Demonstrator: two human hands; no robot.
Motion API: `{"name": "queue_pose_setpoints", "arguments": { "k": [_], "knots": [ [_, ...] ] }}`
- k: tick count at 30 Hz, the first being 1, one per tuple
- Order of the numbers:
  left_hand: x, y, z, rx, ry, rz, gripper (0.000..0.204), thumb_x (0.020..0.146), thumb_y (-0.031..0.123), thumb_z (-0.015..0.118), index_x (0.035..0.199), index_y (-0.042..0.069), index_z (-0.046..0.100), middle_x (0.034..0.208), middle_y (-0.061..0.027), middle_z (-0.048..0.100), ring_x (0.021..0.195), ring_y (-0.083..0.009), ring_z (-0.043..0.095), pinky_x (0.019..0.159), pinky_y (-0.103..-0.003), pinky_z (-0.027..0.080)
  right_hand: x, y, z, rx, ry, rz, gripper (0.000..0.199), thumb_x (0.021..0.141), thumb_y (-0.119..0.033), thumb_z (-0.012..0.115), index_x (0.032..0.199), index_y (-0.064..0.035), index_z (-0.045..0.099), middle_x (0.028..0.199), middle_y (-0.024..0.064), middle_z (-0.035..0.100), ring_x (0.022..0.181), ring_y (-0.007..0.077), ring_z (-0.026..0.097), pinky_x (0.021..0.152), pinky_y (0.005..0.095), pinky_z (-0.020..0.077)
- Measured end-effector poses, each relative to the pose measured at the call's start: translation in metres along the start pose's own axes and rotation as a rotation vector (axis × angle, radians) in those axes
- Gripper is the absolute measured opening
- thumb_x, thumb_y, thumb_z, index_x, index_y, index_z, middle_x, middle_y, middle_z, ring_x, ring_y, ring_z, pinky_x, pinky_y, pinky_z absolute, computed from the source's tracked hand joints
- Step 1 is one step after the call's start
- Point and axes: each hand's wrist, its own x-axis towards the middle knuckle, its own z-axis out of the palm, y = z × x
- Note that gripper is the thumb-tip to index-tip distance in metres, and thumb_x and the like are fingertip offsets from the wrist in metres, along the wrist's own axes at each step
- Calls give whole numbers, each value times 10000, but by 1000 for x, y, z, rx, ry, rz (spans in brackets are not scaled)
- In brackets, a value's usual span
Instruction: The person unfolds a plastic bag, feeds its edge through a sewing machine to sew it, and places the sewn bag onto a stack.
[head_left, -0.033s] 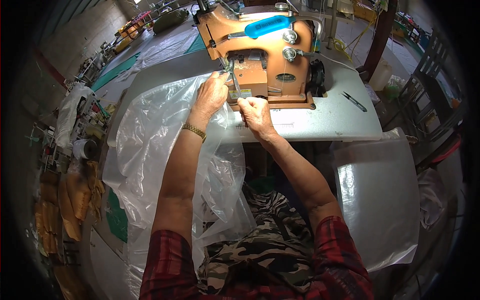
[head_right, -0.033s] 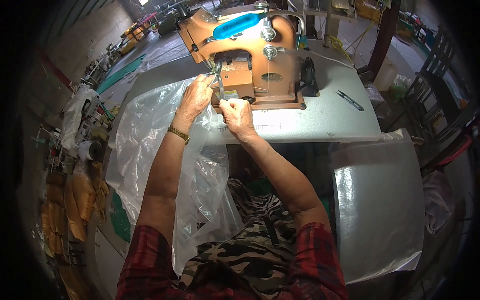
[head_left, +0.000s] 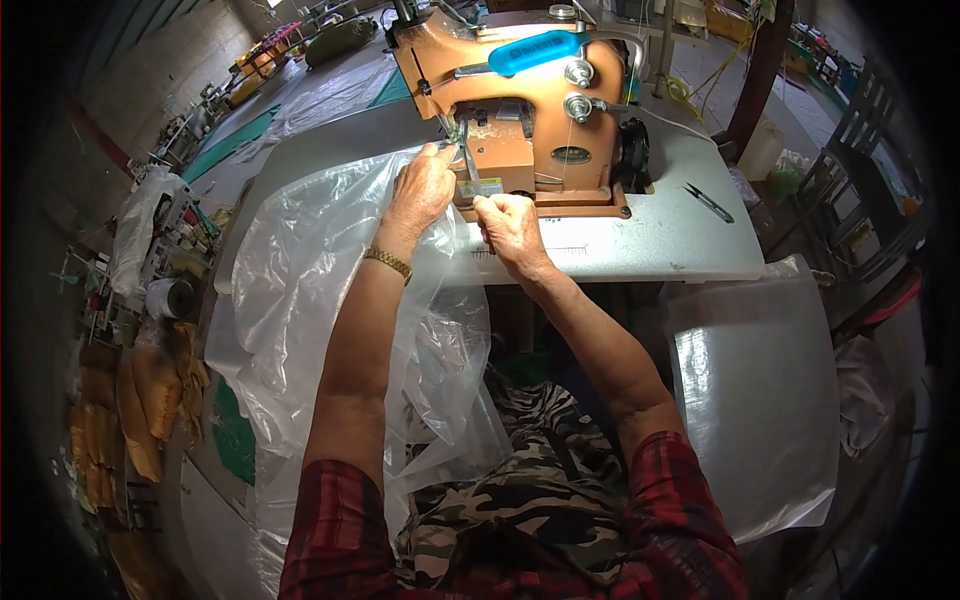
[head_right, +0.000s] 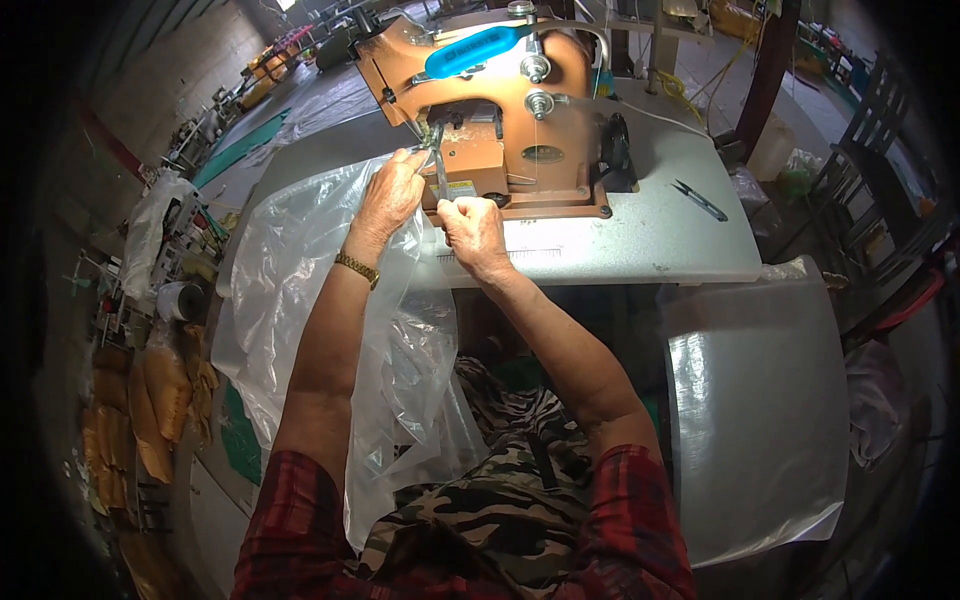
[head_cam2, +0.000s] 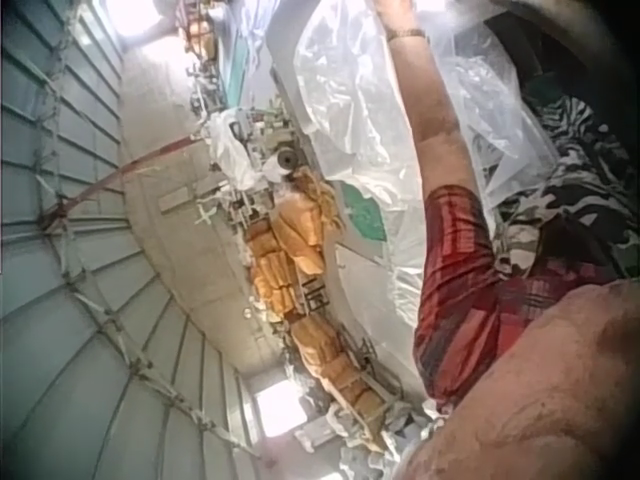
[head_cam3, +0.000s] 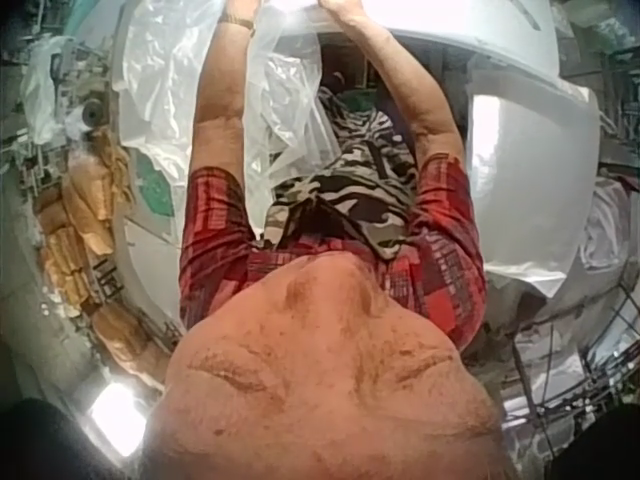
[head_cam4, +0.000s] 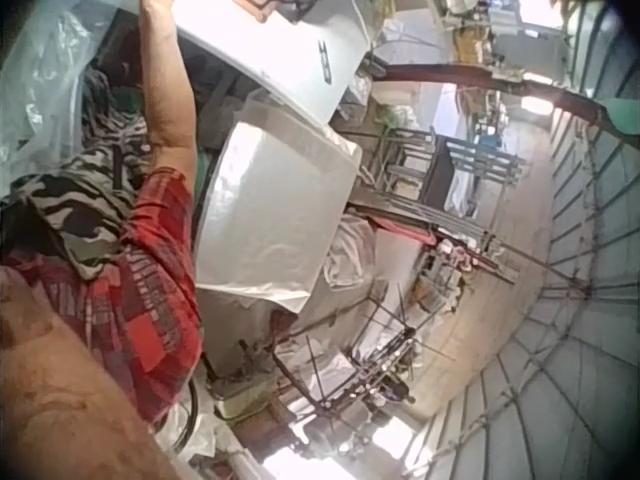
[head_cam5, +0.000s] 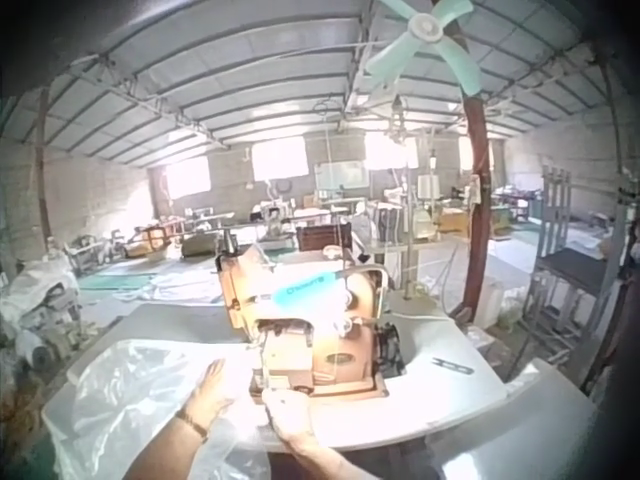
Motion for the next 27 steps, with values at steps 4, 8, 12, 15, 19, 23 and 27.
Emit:
{"name": "queue_pose_setpoints", "arguments": {
  "k": [4,8,12,15,19,23,27],
  "knots": [
    [0,0,1,31,4,9,342,832,80,464,1132,5,611,1047,-223,569,902,-416,599,821,-468,489,7,-6,0,-37,-77,62,352,829,-209,552,550,4,559,475,54,538,432,124,511,439,301,413],
    [-1,-1,2,41,6,-10,349,828,74,462,1137,8,608,1038,-224,568,894,-418,600,818,-469,490,11,-23,-1,56,-102,280,277,811,-173,553,590,-9,579,516,69,573,434,125,522,416,285,420],
    [-1,1,1,43,1,-5,350,828,75,460,1139,6,605,1030,-227,567,895,-418,601,816,-471,490,23,-23,1,194,-156,356,210,850,-202,574,744,-22,596,560,42,560,449,101,506,411,240,408],
    [0,-1,2,37,9,3,348,829,78,461,1138,8,607,1027,-226,567,896,-417,601,816,-473,490,28,-19,3,272,-115,364,194,855,-191,570,793,-14,617,553,44,561,438,98,499,395,243,403],
    [1,4,0,21,-44,-33,373,834,73,448,1172,2,589,1058,-212,559,957,-398,578,849,-442,470,31,-5,3,214,-84,262,199,871,-179,555,825,-3,634,519,43,542,389,93,452,350,238,356],
    [-1,1,-1,45,-35,-31,374,829,74,453,1168,-4,590,1038,-217,560,944,-400,577,844,-439,468,29,-4,5,186,-97,237,211,868,-180,554,825,8,639,491,43,526,361,94,422,334,239,327],
    [1,4,-1,32,-36,-27,378,830,79,453,1175,-6,584,1032,-219,557,944,-400,574,844,-438,466,33,-4,1,126,-87,209,207,865,-177,553,820,6,639,485,37,523,359,93,419,332,244,325]
  ]
}}
